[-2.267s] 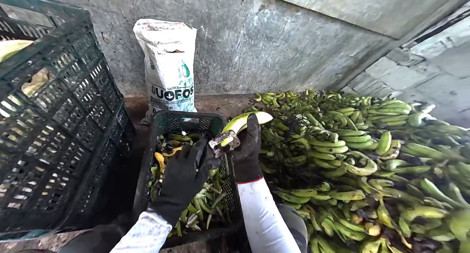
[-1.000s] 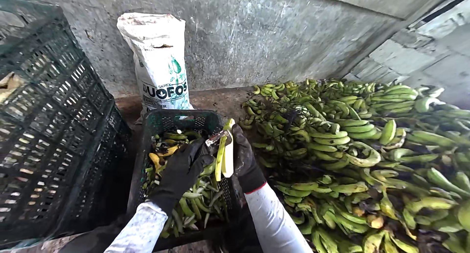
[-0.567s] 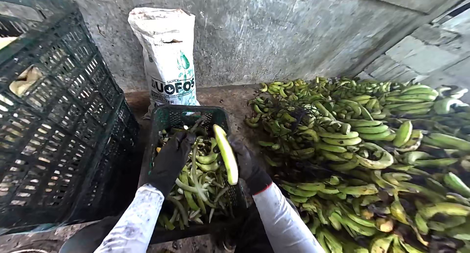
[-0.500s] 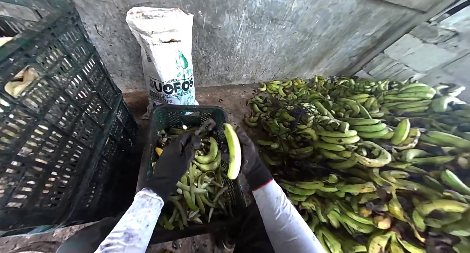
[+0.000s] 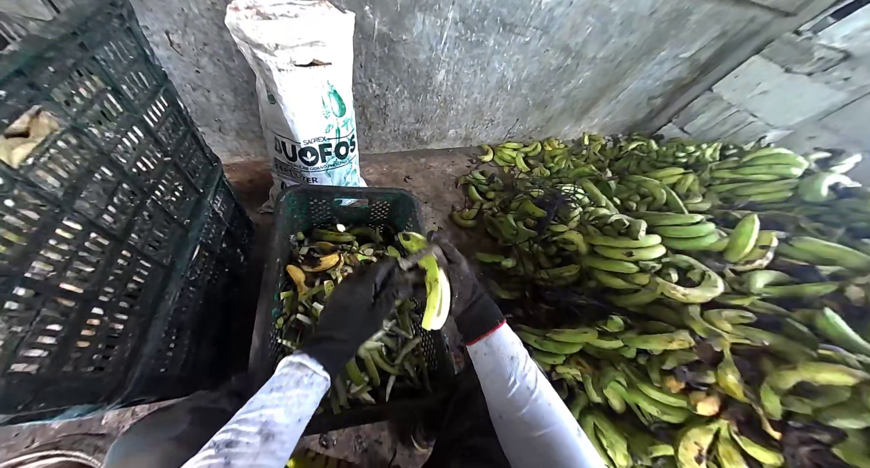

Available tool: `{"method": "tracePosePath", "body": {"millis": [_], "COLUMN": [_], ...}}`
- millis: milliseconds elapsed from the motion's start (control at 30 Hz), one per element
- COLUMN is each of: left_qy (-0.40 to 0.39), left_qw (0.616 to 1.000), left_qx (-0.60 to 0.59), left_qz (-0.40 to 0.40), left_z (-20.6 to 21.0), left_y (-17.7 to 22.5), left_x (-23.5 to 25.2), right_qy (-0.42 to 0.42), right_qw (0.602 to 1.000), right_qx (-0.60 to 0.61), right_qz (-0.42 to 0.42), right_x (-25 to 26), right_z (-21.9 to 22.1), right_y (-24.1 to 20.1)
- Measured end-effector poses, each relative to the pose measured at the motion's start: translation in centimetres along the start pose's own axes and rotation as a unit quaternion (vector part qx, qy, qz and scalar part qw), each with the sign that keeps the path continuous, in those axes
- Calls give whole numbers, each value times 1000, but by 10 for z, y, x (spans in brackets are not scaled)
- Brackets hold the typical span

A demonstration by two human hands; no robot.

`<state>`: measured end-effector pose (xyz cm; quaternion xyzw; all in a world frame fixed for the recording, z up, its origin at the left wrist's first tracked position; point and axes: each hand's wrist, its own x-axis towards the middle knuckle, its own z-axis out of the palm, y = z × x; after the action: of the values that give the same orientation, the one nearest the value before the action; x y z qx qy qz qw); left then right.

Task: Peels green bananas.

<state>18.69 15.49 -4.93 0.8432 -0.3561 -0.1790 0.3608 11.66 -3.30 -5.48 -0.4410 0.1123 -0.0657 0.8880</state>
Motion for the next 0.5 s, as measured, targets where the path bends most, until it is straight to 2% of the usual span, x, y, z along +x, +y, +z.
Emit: {"method": "tracePosePath", "body": {"millis": [133, 200, 267, 367, 500], "left_qy": [80, 129, 151, 125, 10], "left_qw": [984, 971, 971, 984, 997], "left_qx": [-114, -155, -134, -114, -11], "left_qz": [-109, -126, -132, -58, 70], "left_z": [-22, -28, -34, -37, -19], "left_y": [-25, -46, -58, -40, -7], "left_x": [13, 15, 12, 0, -20], "right_qy": [-72, -88, -61, -23, -47], "right_qw": [996, 995, 997, 997, 997], "right_qx": [-45, -33, -12, 12, 41], "right_qz": [-14, -36, -46, -71, -46], "right_x": [-4, -3, 2, 3, 6], "right_z": [9, -2, -14, -24, -36], "right_y": [-2, -8, -15, -20, -17]}}
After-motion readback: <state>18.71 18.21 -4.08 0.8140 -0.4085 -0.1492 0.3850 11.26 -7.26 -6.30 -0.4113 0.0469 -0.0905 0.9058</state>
